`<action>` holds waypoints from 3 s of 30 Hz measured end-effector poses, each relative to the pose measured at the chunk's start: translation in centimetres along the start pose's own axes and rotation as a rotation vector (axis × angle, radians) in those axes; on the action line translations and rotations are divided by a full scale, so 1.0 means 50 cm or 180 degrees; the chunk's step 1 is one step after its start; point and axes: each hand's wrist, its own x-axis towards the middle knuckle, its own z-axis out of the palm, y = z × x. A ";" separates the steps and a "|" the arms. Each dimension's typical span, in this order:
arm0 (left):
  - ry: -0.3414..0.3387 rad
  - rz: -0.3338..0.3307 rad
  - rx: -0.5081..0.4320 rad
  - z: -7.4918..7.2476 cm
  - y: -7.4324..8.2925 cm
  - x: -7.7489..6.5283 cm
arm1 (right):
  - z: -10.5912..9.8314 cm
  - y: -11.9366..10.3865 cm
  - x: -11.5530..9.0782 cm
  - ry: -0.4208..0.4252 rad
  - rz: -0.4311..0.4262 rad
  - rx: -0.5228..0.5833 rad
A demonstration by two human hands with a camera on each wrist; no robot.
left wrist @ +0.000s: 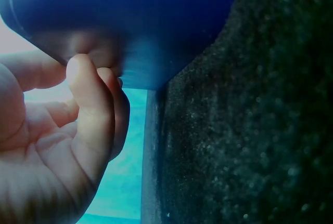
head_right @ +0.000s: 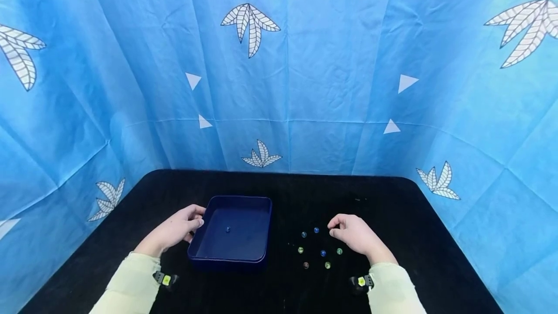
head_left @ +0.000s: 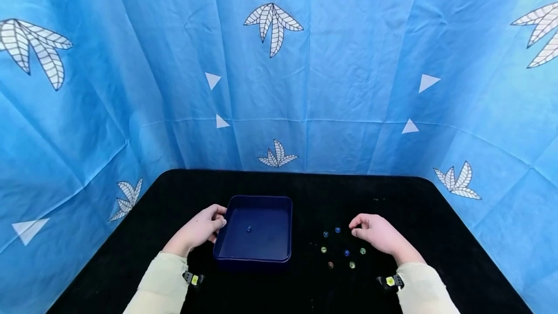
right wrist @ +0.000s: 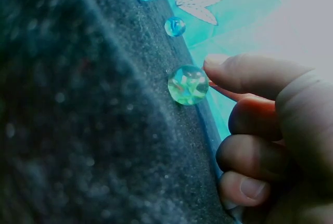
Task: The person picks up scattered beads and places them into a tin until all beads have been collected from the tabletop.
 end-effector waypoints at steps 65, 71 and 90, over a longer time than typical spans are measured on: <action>-0.0001 0.0007 0.0041 0.000 0.003 -0.001 | 0.109 -0.342 0.119 -0.0063 -0.0984 -0.0331; 0.0006 -0.0001 0.0026 0.001 0.002 -0.001 | 0.125 -0.360 0.126 -0.0138 -0.1022 -0.0435; 0.0006 0.0031 0.0076 -0.002 0.006 -0.007 | 0.185 -0.405 0.148 -0.0365 -0.1266 -0.0455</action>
